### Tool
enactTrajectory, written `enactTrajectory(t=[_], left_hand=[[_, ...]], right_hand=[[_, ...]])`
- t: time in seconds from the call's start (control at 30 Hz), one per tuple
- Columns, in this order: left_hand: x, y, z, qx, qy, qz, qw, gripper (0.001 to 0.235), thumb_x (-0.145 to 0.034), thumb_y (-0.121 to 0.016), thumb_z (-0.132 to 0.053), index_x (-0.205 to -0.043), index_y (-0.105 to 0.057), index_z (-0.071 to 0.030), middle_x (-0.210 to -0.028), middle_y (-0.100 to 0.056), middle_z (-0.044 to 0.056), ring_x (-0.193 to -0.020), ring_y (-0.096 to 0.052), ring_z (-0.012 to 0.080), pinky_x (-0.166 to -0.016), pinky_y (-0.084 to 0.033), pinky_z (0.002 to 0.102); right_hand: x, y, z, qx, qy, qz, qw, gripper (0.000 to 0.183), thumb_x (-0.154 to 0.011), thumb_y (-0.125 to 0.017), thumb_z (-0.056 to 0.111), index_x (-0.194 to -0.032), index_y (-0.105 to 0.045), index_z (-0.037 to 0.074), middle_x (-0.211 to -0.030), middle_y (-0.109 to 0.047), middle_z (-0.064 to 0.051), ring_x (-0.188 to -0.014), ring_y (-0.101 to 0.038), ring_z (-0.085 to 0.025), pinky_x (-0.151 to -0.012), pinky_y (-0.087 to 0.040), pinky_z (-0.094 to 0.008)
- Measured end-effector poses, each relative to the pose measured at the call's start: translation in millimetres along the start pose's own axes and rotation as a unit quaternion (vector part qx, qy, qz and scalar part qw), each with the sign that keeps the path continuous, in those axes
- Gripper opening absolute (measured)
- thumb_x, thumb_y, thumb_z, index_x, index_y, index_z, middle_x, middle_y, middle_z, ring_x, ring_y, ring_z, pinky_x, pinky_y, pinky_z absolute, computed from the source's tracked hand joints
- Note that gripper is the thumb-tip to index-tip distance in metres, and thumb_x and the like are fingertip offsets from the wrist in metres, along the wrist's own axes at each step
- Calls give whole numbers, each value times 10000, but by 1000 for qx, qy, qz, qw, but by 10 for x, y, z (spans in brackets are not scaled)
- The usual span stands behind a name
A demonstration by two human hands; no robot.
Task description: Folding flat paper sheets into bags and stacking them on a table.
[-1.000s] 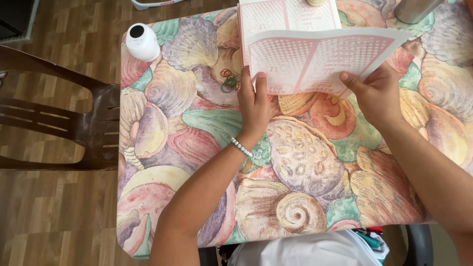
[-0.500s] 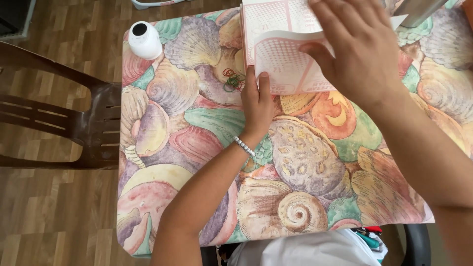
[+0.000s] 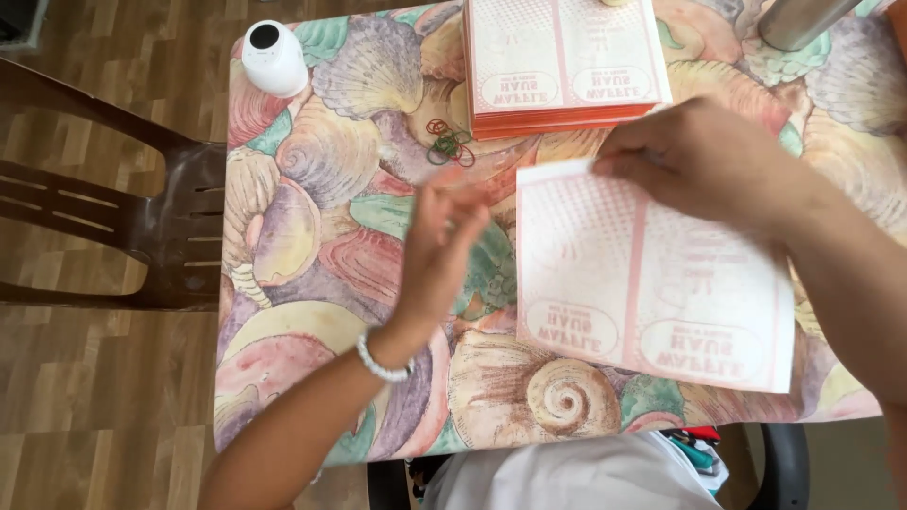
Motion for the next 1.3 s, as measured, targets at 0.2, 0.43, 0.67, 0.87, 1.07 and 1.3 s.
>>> enactTrajectory(t=[0.2,0.43,0.67,0.87,1.07,1.3], left_hand=[[-665,-6,333,-241,-227,31,943,142,-919,-736,-229,-1059,-756,-225,-964,-673,-31,-888,-692,174,-809,-571,330],[-875,-400,621,-368,-201,118,900,180,-850,-771,-188,-1017,-803,-246,-956,-680,-18,-846,-706,248,-781,-592,418],[-867,-431,628,-357,-216,146,897,186,-823,-772,-93,-995,-793,-158,-907,-656,36,-840,-713,302,-756,-595,436],[-905,-473,672,-351,-229,166,893,116,-834,-747,-72,-924,-771,-140,-821,-660,45,-792,-722,295,-711,-594,402],[-836,-471,662,-339,-257,160,891,85,-854,-727,-62,-895,-774,-121,-799,-656,57,-761,-714,297,-678,-587,363],[-720,-479,609,-358,-296,161,871,116,-935,-658,-74,-907,-768,-100,-799,-629,45,-762,-693,257,-663,-565,328]], right_hand=[[-297,-955,-534,-39,98,-39,994,131,-950,-670,171,-1028,-747,98,-919,-759,-140,-893,-731,-398,-676,-584,-504],[-299,-1098,-494,-4,104,-73,992,119,-969,-665,146,-987,-759,76,-926,-733,-95,-844,-732,-364,-656,-598,-466],[-257,-1157,-515,21,113,-111,987,121,-983,-663,194,-952,-732,100,-923,-698,-45,-848,-721,-315,-639,-593,-428],[-216,-1107,-450,40,114,-124,985,134,-997,-674,210,-969,-752,105,-902,-696,-33,-849,-723,-270,-659,-590,-375],[-197,-1091,-502,55,140,-150,977,115,-948,-734,189,-969,-778,85,-922,-706,-54,-899,-716,-252,-727,-586,-360],[-111,-1009,-533,123,138,-139,973,112,-958,-714,199,-979,-773,106,-912,-700,-31,-908,-708,-216,-723,-591,-335]])
Point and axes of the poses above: each hand's wrist, its own x-axis away from the middle knuckle, its own y-axis out of the back of the hand, z = x × y, the point moved 7 cm from there along -x, towards the middle knuckle
